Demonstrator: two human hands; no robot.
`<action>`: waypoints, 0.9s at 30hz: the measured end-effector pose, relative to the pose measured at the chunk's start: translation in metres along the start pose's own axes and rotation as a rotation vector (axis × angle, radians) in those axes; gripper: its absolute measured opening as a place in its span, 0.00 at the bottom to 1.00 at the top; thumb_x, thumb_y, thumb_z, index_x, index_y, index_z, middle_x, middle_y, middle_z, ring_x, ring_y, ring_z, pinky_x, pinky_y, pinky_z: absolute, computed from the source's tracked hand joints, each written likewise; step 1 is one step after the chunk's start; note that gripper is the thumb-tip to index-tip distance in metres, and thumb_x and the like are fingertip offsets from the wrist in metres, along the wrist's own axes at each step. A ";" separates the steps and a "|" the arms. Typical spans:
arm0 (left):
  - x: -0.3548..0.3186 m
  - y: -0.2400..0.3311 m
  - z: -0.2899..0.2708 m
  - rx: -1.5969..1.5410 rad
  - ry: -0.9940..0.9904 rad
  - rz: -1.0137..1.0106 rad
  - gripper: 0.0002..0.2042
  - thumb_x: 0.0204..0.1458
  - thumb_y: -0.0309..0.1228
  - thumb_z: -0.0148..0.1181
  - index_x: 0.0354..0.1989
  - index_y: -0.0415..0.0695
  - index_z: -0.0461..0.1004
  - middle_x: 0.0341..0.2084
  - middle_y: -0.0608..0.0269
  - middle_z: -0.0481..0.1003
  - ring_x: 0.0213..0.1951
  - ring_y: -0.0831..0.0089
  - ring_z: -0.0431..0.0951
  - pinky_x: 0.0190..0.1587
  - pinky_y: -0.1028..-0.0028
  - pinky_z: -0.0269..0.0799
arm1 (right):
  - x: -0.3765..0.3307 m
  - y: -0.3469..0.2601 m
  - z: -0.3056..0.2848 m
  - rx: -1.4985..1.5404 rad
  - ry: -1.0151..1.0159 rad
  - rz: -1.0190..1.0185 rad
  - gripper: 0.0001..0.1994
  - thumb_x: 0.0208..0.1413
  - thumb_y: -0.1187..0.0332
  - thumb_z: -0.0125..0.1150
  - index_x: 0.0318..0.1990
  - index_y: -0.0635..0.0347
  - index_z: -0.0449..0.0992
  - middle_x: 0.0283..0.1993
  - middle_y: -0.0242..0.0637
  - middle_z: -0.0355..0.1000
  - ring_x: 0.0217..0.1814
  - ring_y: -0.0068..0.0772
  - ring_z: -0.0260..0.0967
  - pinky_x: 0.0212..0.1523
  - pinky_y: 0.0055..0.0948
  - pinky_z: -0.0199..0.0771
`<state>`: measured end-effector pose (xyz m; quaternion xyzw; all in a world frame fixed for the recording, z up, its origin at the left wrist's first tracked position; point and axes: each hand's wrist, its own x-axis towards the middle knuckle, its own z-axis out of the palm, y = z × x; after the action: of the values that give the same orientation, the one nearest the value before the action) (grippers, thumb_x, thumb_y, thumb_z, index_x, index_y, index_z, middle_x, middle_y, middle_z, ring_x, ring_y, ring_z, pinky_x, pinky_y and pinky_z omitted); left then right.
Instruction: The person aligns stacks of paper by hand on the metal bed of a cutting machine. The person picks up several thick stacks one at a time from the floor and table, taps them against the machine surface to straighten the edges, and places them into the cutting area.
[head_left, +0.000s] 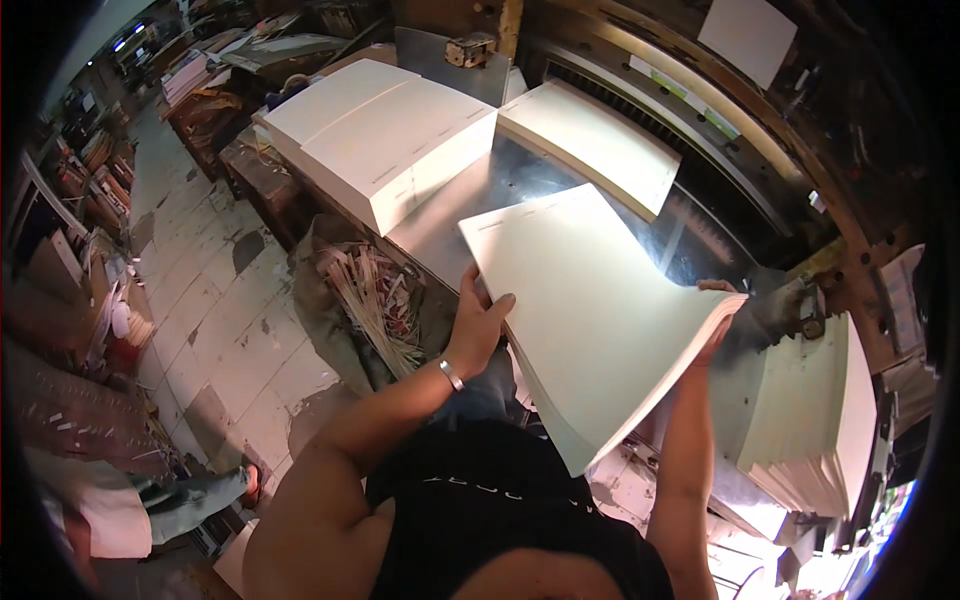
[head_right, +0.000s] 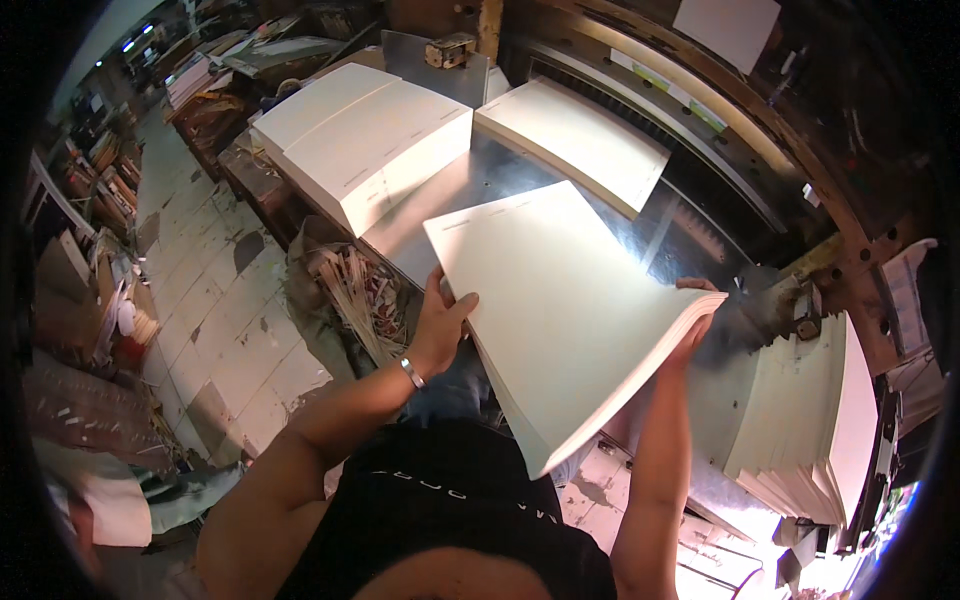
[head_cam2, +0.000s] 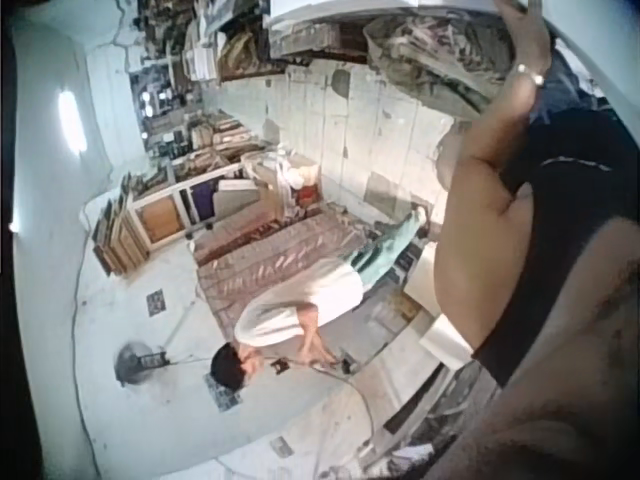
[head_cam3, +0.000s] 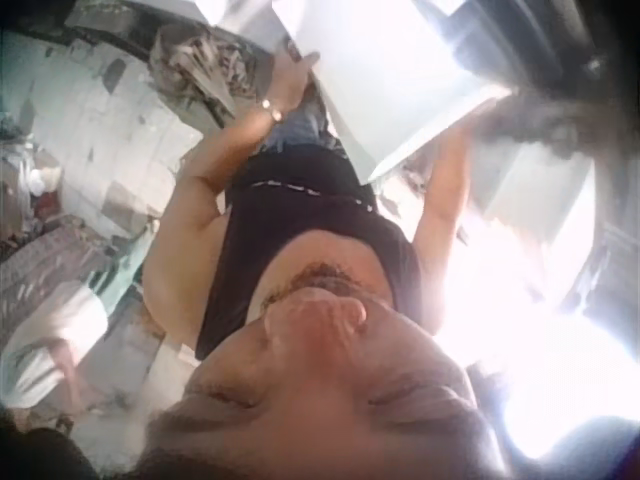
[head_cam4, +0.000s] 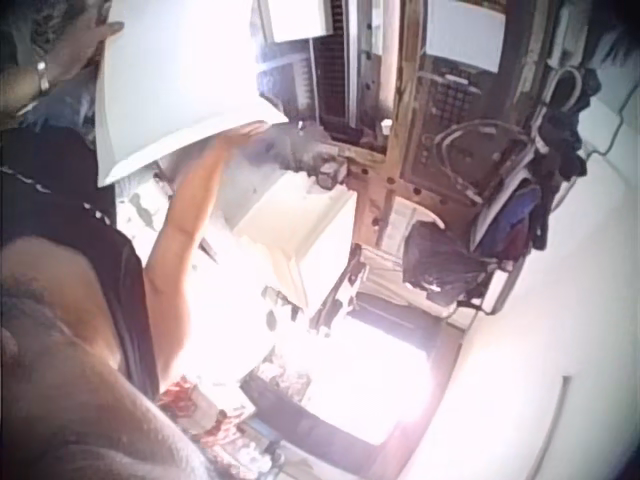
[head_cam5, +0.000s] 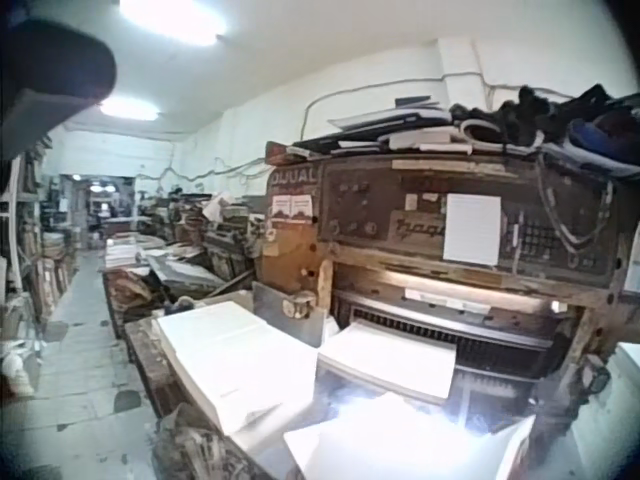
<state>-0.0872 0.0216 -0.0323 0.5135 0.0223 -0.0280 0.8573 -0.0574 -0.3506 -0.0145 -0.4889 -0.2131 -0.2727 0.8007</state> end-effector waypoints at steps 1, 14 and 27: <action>0.000 -0.006 -0.003 0.002 0.012 0.033 0.31 0.55 0.24 0.54 0.64 0.43 0.45 0.48 0.58 0.70 0.41 0.78 0.74 0.34 0.77 0.71 | -0.006 0.004 -0.003 0.035 -0.035 0.046 0.20 0.60 0.55 0.54 0.52 0.59 0.65 0.51 0.37 0.66 0.52 0.29 0.64 0.53 0.31 0.65; -0.003 -0.015 -0.007 -0.125 -0.019 0.062 0.36 0.56 0.22 0.53 0.67 0.42 0.36 0.57 0.56 0.61 0.58 0.71 0.63 0.60 0.68 0.59 | -0.057 -0.022 -0.026 0.145 0.140 0.439 0.39 0.60 0.36 0.40 0.71 0.51 0.45 0.71 0.37 0.50 0.70 0.38 0.51 0.67 0.43 0.56; -0.005 -0.017 -0.001 -0.149 0.025 0.051 0.35 0.56 0.26 0.55 0.67 0.47 0.39 0.56 0.60 0.61 0.53 0.74 0.65 0.51 0.71 0.67 | -0.052 -0.021 -0.028 -0.250 0.626 0.654 0.37 0.63 0.37 0.30 0.64 0.60 0.60 0.60 0.40 0.66 0.58 0.37 0.67 0.59 0.36 0.67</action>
<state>-0.0936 0.0142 -0.0478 0.4490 0.0221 0.0021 0.8933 -0.1086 -0.3718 -0.0445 -0.5174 0.2382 -0.1639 0.8054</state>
